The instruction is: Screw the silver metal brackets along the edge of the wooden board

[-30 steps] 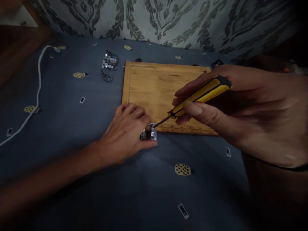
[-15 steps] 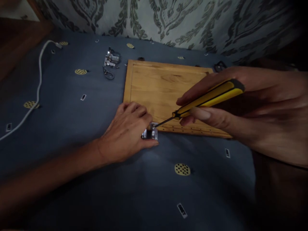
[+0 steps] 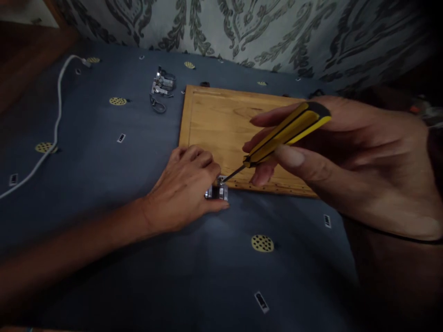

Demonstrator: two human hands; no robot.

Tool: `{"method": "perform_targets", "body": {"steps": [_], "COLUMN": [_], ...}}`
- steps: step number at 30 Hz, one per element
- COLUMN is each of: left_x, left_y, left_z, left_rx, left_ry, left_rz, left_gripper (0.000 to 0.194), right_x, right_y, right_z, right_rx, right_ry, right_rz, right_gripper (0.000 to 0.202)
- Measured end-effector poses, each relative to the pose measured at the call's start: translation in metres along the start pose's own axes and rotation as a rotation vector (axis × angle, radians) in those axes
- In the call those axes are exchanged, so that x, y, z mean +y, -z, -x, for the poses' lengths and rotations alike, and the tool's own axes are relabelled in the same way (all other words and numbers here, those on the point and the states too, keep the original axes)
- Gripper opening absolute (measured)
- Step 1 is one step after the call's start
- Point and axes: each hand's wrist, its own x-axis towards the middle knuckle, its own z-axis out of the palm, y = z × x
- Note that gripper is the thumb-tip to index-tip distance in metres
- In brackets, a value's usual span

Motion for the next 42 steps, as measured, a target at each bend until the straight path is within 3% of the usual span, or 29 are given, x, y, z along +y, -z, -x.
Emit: {"method": "perform_targets", "body": {"steps": [2, 8, 15, 23, 34, 42], "left_x": [0.0, -0.002, -0.004, -0.001, 0.001, 0.003], "left_y": [0.0, -0.002, -0.001, 0.0, 0.0, 0.004], "left_z": [0.0, 0.001, 0.002, 0.001, 0.0, 0.001], "left_rx": [-0.005, 0.009, 0.003, -0.002, 0.011, -0.011], "left_ry": [0.004, -0.001, -0.007, 0.0, 0.008, -0.008], "left_rz": [0.009, 0.042, 0.021, 0.034, 0.03, 0.003], "left_gripper": [0.033, 0.031, 0.036, 0.035, 0.032, 0.031], "right_x": [0.002, 0.008, 0.005, 0.01, 0.011, 0.005], "right_y": [-0.002, -0.01, -0.013, -0.011, -0.011, -0.004], "right_z": [0.0, -0.001, -0.003, -0.002, -0.002, -0.003], "right_rx": [0.007, 0.099, 0.327, 0.216, 0.181, -0.053], "right_ry": [0.031, 0.081, 0.107, 0.078, 0.016, 0.021], "right_rz": [-0.03, -0.075, -0.015, -0.041, -0.054, -0.168], "right_gripper": [0.011, 0.024, 0.026, 0.026, 0.026, 0.023]}}
